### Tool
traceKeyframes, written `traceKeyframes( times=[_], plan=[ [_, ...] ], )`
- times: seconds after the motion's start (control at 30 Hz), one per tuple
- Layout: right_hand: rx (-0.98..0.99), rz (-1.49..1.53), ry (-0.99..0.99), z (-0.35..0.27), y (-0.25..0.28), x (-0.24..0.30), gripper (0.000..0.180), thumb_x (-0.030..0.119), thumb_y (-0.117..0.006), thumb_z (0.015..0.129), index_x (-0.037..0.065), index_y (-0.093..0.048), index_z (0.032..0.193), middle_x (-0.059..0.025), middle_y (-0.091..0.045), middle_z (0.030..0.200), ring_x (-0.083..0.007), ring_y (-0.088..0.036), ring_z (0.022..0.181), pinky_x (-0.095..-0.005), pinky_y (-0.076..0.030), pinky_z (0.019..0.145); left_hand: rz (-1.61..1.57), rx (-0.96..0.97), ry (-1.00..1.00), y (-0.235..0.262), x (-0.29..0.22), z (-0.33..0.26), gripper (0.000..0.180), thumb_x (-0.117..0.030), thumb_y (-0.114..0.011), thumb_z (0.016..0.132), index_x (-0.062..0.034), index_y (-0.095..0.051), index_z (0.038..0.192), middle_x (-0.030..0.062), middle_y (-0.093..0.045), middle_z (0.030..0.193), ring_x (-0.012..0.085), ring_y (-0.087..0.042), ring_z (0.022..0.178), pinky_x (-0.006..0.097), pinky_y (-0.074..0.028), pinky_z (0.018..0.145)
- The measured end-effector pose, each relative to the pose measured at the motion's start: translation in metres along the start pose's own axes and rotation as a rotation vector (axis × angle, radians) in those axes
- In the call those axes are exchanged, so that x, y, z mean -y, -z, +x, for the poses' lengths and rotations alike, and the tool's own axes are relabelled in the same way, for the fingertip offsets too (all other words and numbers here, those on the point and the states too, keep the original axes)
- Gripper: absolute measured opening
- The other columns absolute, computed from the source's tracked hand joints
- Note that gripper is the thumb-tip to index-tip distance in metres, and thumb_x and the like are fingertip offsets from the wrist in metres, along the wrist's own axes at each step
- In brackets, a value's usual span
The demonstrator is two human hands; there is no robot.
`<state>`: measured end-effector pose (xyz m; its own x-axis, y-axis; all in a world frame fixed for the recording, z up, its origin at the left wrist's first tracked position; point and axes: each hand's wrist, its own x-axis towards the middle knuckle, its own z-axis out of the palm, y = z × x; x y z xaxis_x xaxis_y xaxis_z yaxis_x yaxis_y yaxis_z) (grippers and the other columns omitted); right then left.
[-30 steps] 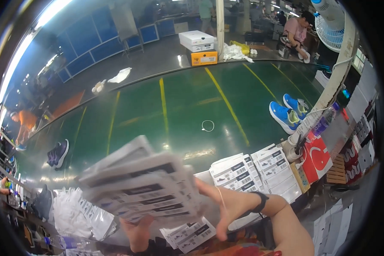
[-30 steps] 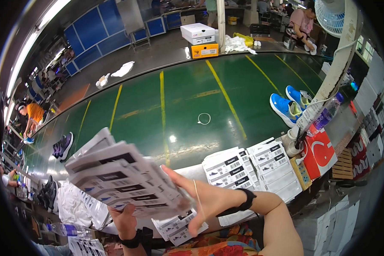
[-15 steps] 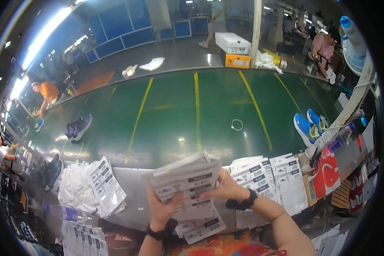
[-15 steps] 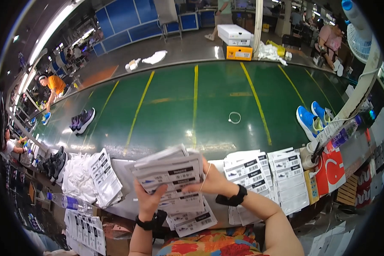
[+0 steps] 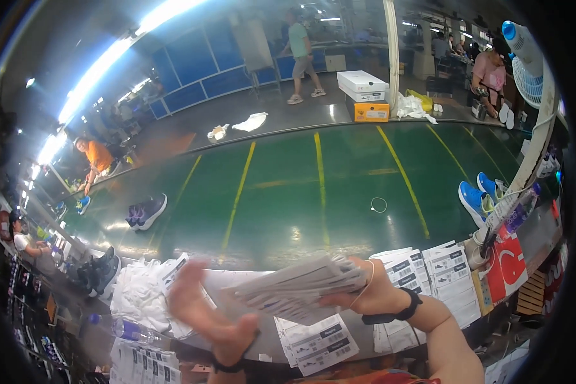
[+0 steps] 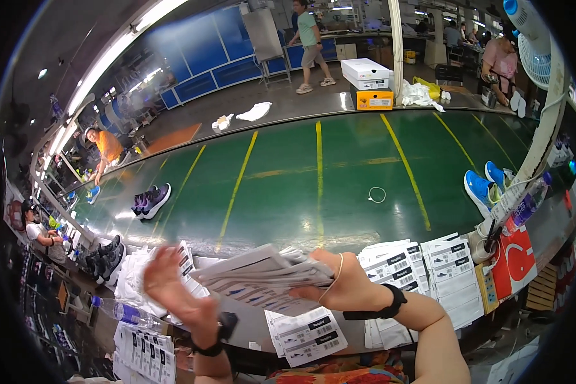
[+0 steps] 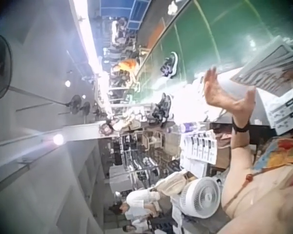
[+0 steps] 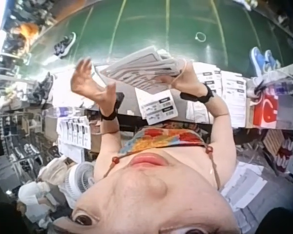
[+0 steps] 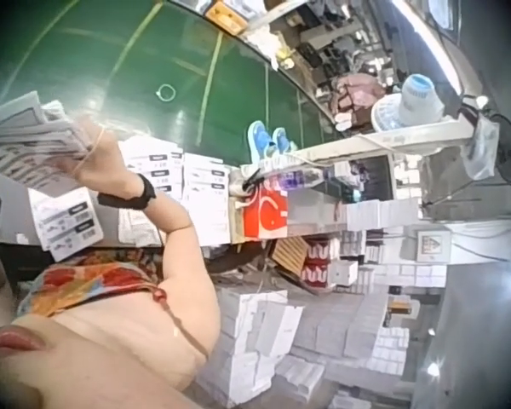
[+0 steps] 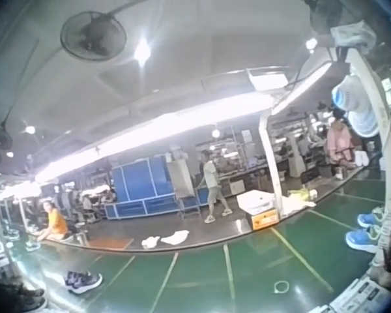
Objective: Inspecting manufactured shoes and applying labels to stacks of papers.
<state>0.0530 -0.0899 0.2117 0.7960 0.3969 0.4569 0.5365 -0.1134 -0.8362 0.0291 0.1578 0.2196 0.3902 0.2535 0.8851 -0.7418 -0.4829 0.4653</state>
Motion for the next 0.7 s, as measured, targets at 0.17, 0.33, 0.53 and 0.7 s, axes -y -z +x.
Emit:
traceKeyframes(
  times=[0.17,0.33,0.53,0.7],
  plan=[
    [0.228,-0.232,0.085,-0.004,0.001,0.026,0.035,0.02,-0.079,0.075,0.005,-0.057,0.098,-0.0157,-0.063,0.071,-0.0364,-0.062,0.065,-0.0379,-0.048,0.055,-0.013,0.657,-0.459,0.028,-0.083,0.043,0.04,-0.033,-0.08,0.074,-0.019,-0.06,0.105,0.0089,-0.062,0.106,0.0235,-0.061,0.091,0.037,-0.046,0.081],
    [0.494,-0.298,0.024,-0.021,-0.006,0.015,0.031,0.01,-0.07,0.07,0.004,-0.053,0.097,-0.017,-0.061,0.068,-0.0386,-0.062,0.066,-0.0444,-0.046,0.056,0.456,0.953,-0.815,-0.006,-0.071,-0.003,0.031,-0.022,-0.064,0.083,-0.026,-0.064,0.114,0.0032,-0.061,0.118,0.0121,-0.057,0.093,0.029,-0.037,0.071],
    [0.579,-0.278,0.055,-0.027,-0.01,-0.001,0.033,0.009,-0.068,0.069,0.004,-0.054,0.098,-0.0176,-0.062,0.069,-0.0399,-0.062,0.068,-0.0458,-0.047,0.058,0.599,1.003,-0.97,-0.014,-0.059,-0.021,0.023,-0.023,-0.06,0.085,-0.0235,-0.061,0.108,0.002,-0.059,0.114,0.0122,-0.053,0.1,0.029,-0.036,0.072],
    [0.563,-0.311,0.061,-0.029,-0.008,0.008,0.031,0.005,-0.066,0.067,0.004,-0.053,0.095,-0.0158,-0.062,0.071,-0.0394,-0.062,0.069,-0.0463,-0.047,0.057,0.136,1.205,-0.777,-0.004,-0.064,0.003,0.012,-0.024,-0.068,0.08,-0.0172,-0.063,0.072,-0.0001,-0.059,0.109,0.0132,-0.053,0.102,0.032,-0.039,0.08]
  ],
)
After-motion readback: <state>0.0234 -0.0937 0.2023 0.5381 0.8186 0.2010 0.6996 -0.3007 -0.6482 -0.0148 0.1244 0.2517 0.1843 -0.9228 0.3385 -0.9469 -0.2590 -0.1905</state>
